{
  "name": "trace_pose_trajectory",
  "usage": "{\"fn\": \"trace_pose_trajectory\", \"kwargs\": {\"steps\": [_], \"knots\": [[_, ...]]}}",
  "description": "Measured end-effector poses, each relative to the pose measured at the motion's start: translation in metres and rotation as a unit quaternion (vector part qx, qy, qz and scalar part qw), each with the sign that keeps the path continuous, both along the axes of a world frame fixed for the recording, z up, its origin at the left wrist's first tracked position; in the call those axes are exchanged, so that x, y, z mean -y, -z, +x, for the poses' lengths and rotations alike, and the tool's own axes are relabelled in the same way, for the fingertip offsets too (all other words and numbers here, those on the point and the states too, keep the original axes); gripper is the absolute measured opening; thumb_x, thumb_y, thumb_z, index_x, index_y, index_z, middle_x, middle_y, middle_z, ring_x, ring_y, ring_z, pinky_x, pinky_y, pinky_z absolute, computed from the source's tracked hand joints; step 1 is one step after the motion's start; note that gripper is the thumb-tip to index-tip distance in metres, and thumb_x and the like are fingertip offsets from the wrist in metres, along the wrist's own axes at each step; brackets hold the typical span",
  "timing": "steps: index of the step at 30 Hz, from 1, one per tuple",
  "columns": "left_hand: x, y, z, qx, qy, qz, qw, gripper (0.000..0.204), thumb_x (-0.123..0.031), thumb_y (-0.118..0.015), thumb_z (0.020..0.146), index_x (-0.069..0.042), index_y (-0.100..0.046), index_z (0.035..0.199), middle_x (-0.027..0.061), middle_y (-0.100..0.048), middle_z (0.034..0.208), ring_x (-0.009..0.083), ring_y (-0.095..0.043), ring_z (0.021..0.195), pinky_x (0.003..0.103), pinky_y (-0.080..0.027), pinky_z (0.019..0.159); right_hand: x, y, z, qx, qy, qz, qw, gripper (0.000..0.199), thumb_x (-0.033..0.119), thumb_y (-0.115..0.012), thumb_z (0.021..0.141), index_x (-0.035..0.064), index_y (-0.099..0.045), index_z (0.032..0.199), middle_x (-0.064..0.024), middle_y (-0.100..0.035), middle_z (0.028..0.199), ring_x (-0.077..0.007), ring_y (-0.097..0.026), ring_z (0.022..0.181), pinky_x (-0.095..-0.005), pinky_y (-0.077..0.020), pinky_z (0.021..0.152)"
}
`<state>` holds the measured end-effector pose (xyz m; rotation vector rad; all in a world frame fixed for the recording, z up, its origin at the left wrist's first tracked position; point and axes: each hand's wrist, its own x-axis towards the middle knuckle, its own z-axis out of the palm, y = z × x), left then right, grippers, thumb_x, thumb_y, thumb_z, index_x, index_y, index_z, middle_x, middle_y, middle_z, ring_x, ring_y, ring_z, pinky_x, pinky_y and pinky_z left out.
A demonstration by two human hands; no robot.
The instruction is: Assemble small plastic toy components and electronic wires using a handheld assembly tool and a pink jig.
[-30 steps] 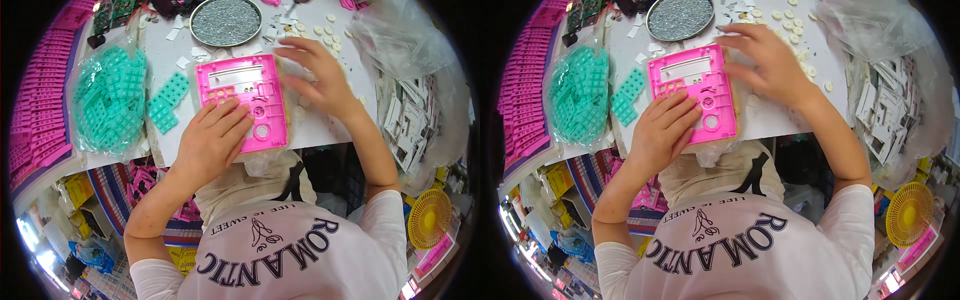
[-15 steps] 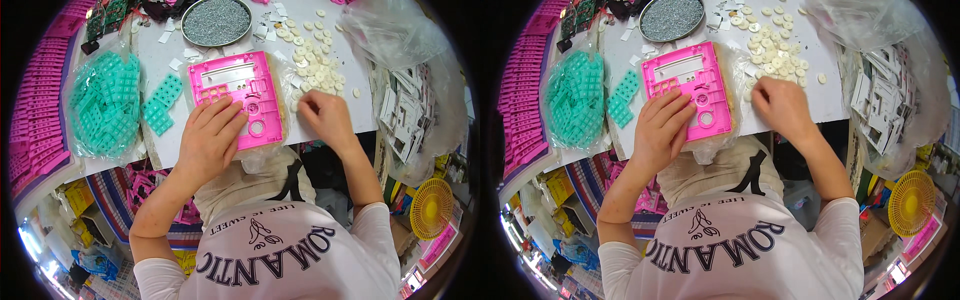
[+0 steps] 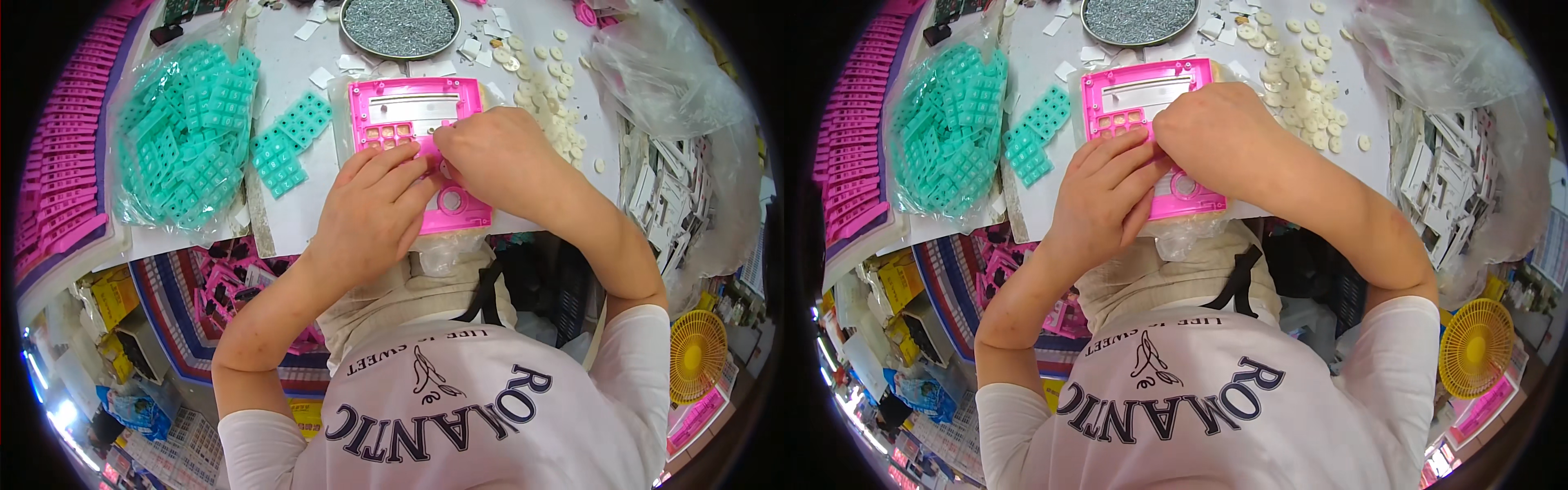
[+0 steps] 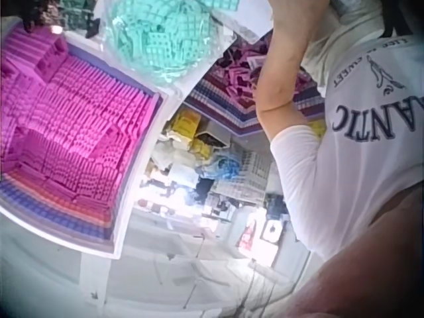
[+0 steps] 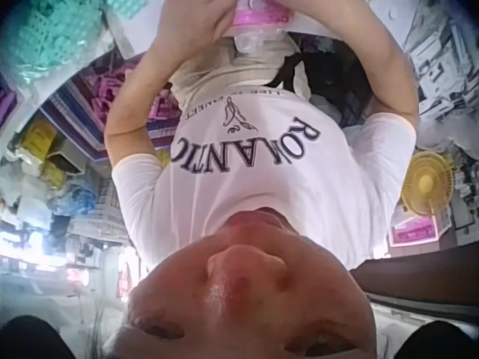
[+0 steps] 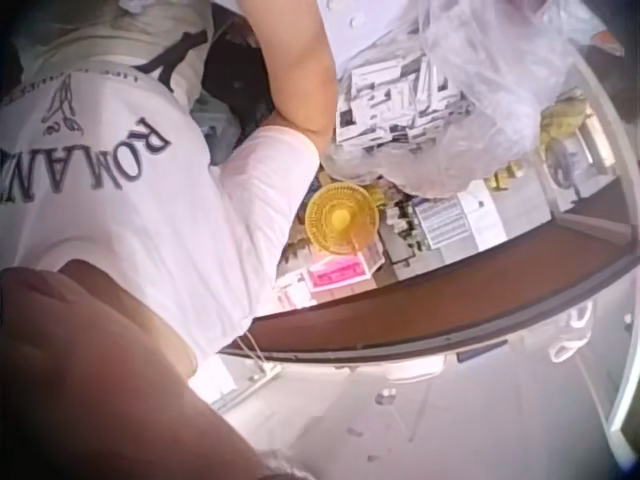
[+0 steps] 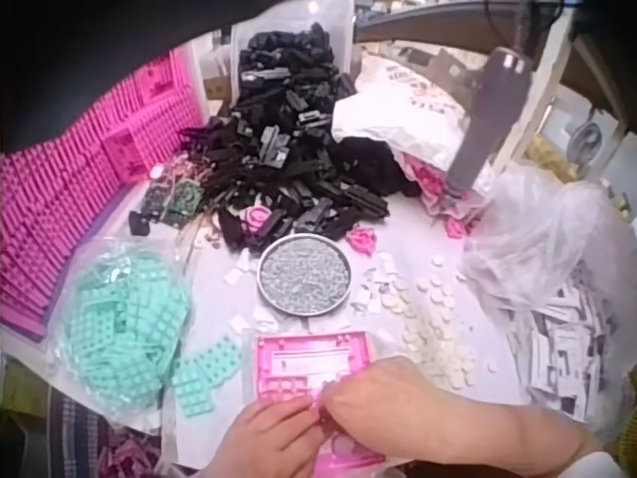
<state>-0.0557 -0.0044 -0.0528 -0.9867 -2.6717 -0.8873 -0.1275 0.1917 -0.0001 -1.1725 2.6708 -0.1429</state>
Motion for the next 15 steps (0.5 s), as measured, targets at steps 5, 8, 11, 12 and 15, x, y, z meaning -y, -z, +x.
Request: {"fn": "trace_pose_trajectory", "kwargs": {"steps": [5, 8, 11, 12, 15], "knots": [[0.0005, 0.0011, -0.0006, -0.001, -0.002, 0.018, 1.0, 0.035, -0.009, -0.068, 0.079, -0.008, -0.069, 0.113, 0.0095, -0.065, 0.121, 0.0288, -0.057, 0.121, 0.046, -0.043, 0.103, -0.0009, 0.0008, 0.003, 0.002, 0.045, -0.02, 0.999, 0.012, 0.016, -0.067, 0.079, 0.0046, -0.068, 0.076, -0.0123, -0.07, 0.075, -0.0315, -0.07, 0.074, -0.0428, -0.0557, 0.065], [0.0, 0.0002, -0.0008, 0.003, -0.001, 0.019, 1.0, 0.035, -0.009, -0.068, 0.079, -0.008, -0.069, 0.114, 0.0094, -0.065, 0.121, 0.0285, -0.057, 0.121, 0.046, -0.042, 0.103, -0.0053, 0.0036, -0.001, 0.012, 0.019, -0.044, 0.999, 0.013, 0.016, -0.067, 0.079, 0.0036, -0.068, 0.076, -0.0129, -0.07, 0.075, -0.0317, -0.07, 0.075, -0.0433, -0.0558, 0.067], [-0.0004, 0.0003, -0.0014, 0.004, -0.002, 0.017, 1.0, 0.034, -0.008, -0.068, 0.079, -0.008, -0.069, 0.113, 0.0093, -0.065, 0.121, 0.0286, -0.057, 0.121, 0.045, -0.042, 0.103, -0.0017, 0.0013, -0.0045, 0.013, 0.011, -0.012, 1.0, 0.012, 0.015, -0.067, 0.078, 0.0032, -0.069, 0.077, -0.0135, -0.07, 0.077, -0.0319, -0.07, 0.076, -0.043, -0.0562, 0.067], [0.0, 0.0001, -0.0013, 0.005, -0.003, 0.014, 1.0, 0.034, -0.008, -0.067, 0.079, -0.008, -0.07, 0.113, 0.0093, -0.065, 0.121, 0.0286, -0.058, 0.121, 0.045, -0.042, 0.103, 0.0005, 0.0015, -0.0029, 0.011, 0.021, -0.007, 1.0, 0.011, 0.014, -0.068, 0.077, 0.0032, -0.069, 0.078, -0.0135, -0.07, 0.078, -0.0319, -0.07, 0.077, -0.0429, -0.0563, 0.067], [-0.0003, -0.001, -0.0016, 0.008, -0.005, 0.013, 1.0, 0.034, -0.008, -0.067, 0.079, -0.008, -0.07, 0.113, 0.0092, -0.066, 0.121, 0.0288, -0.058, 0.12, 0.045, -0.042, 0.103, 0.004, -0.0009, 0.0006, 0.003, 0.04, 0.008, 0.999, 0.01, 0.012, -0.068, 0.075, 0.0033, -0.07, 0.079, -0.0136, -0.07, 0.08, -0.0318, -0.07, 0.078, -0.0424, -0.0566, 0.068]]}}
